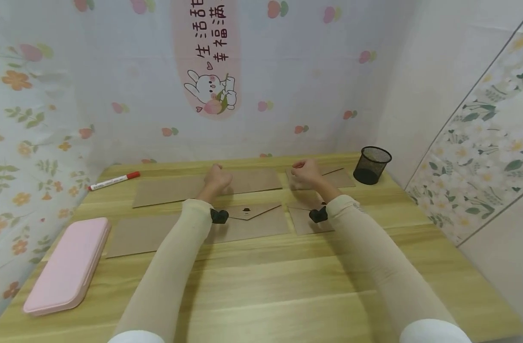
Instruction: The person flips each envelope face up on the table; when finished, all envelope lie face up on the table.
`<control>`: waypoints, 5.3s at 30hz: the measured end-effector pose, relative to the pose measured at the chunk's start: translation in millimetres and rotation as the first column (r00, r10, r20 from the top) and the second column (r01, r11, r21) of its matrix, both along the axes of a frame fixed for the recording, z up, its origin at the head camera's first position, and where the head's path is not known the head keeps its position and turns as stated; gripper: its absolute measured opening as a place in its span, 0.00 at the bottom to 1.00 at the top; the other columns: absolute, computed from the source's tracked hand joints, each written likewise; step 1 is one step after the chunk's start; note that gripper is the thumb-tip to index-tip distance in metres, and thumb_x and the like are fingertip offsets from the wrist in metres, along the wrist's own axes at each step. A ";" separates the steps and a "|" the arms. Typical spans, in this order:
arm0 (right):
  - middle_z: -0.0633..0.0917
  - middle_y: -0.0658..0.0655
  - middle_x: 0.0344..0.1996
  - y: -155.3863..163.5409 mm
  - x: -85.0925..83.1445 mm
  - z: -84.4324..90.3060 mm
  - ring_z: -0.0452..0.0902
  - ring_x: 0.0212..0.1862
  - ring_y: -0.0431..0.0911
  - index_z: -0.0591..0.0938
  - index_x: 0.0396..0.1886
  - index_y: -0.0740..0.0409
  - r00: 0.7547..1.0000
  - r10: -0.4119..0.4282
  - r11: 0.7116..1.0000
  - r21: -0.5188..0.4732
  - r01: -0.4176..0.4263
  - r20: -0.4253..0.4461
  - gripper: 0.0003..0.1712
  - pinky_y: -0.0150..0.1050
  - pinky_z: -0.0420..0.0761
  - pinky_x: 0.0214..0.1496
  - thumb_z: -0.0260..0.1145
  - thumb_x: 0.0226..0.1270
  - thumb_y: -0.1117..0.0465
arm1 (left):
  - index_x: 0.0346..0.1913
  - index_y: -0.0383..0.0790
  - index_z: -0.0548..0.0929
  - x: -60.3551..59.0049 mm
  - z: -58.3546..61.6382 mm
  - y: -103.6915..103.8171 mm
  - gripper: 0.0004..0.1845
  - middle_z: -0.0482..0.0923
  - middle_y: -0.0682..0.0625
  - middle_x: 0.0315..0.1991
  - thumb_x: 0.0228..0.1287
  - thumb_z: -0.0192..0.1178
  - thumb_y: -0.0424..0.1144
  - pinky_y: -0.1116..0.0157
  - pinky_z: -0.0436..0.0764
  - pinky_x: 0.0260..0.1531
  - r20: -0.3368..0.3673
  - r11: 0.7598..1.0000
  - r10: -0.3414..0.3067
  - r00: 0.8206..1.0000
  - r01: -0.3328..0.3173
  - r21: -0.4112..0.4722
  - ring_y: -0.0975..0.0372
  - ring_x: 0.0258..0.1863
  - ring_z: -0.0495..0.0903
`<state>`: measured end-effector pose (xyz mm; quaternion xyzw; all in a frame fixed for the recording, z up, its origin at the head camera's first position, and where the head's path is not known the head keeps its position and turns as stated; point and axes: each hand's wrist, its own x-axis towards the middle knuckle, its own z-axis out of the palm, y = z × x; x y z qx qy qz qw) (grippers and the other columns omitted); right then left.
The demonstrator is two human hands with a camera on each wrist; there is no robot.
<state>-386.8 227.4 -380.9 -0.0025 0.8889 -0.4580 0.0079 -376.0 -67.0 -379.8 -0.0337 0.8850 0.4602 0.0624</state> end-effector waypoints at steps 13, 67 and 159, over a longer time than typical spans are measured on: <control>0.74 0.55 0.19 -40.5 -9.7 -11.0 0.57 0.11 0.39 0.70 0.60 0.67 0.984 0.091 0.995 -0.053 -0.083 0.155 0.26 0.34 0.63 0.16 0.57 0.63 0.61 | 0.67 0.31 0.55 5.3 -1.7 -12.3 0.30 0.56 0.37 0.66 0.62 0.42 0.37 0.42 0.46 0.62 0.022 0.998 -0.038 0.999 0.039 -0.054 0.36 0.65 0.45; 0.77 0.67 0.48 -35.2 -3.3 7.4 0.76 0.46 0.61 0.78 0.46 0.72 0.997 -0.049 0.968 -0.244 0.063 0.061 0.14 0.51 0.75 0.50 0.62 0.62 0.68 | 0.48 0.36 0.82 -5.1 -5.5 -39.2 0.13 0.78 0.44 0.48 0.60 0.59 0.32 0.63 0.76 0.41 0.040 0.904 0.256 0.966 -0.254 0.343 0.57 0.41 0.76; 0.77 0.63 0.52 -77.3 11.3 2.1 0.73 0.47 0.53 0.76 0.54 0.66 0.994 0.105 0.982 0.156 -0.104 0.005 0.22 0.46 0.76 0.45 0.59 0.63 0.59 | 0.53 0.32 0.70 26.3 19.9 -66.4 0.17 0.72 0.39 0.48 0.63 0.42 0.34 0.56 0.73 0.40 -0.047 0.971 -0.116 0.992 0.103 -0.214 0.51 0.40 0.70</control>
